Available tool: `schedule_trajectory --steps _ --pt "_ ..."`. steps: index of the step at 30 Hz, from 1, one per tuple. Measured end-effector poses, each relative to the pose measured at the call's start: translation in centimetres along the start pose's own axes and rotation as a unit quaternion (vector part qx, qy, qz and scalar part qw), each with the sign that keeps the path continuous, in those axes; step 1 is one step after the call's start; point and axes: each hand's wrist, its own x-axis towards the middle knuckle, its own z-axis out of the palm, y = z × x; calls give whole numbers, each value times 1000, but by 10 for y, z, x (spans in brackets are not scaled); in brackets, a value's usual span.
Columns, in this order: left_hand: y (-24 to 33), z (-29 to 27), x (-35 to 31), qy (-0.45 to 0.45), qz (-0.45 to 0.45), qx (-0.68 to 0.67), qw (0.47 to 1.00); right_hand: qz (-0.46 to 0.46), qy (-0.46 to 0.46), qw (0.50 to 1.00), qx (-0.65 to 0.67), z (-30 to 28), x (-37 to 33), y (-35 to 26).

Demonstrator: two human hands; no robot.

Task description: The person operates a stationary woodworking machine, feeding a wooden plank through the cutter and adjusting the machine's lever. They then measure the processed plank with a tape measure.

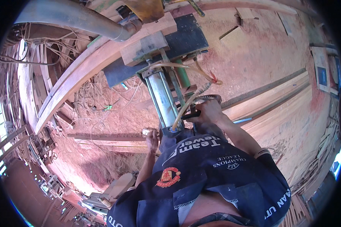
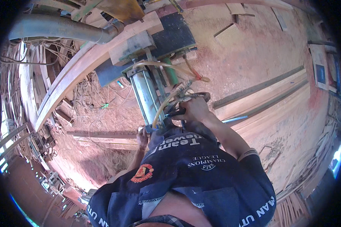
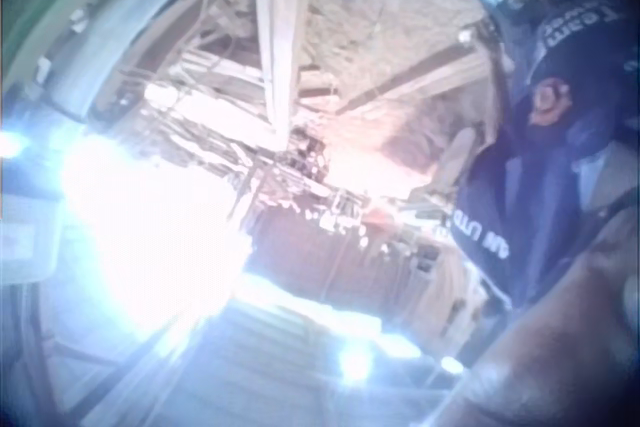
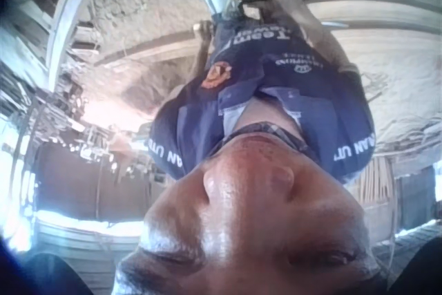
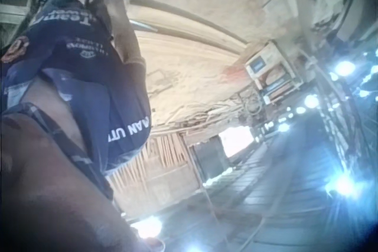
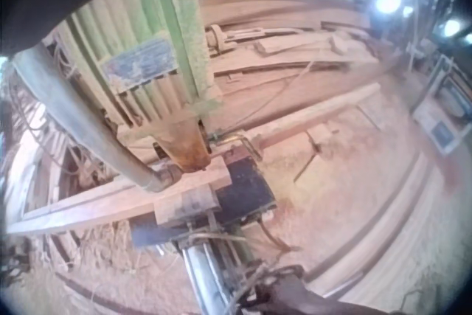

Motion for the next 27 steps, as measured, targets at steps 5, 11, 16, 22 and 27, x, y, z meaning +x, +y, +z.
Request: schedule_trajectory --steps 5,11,16,22,27 --pt "-2 14 -15 25 -94 -53 994 4 -16 1000 11 6 -1 3" --pt "105 30 -25 -133 126 90 979 -86 100 985 107 21 -8 40" --pt "166 50 8 -363 242 185 881 -69 -13 995 77 30 -3 93" --pt "167 101 47 -398 124 -276 866 -83 83 986 117 48 -7 95" --pt "159 106 49 -392 117 -315 857 -92 105 982 126 47 -7 93"
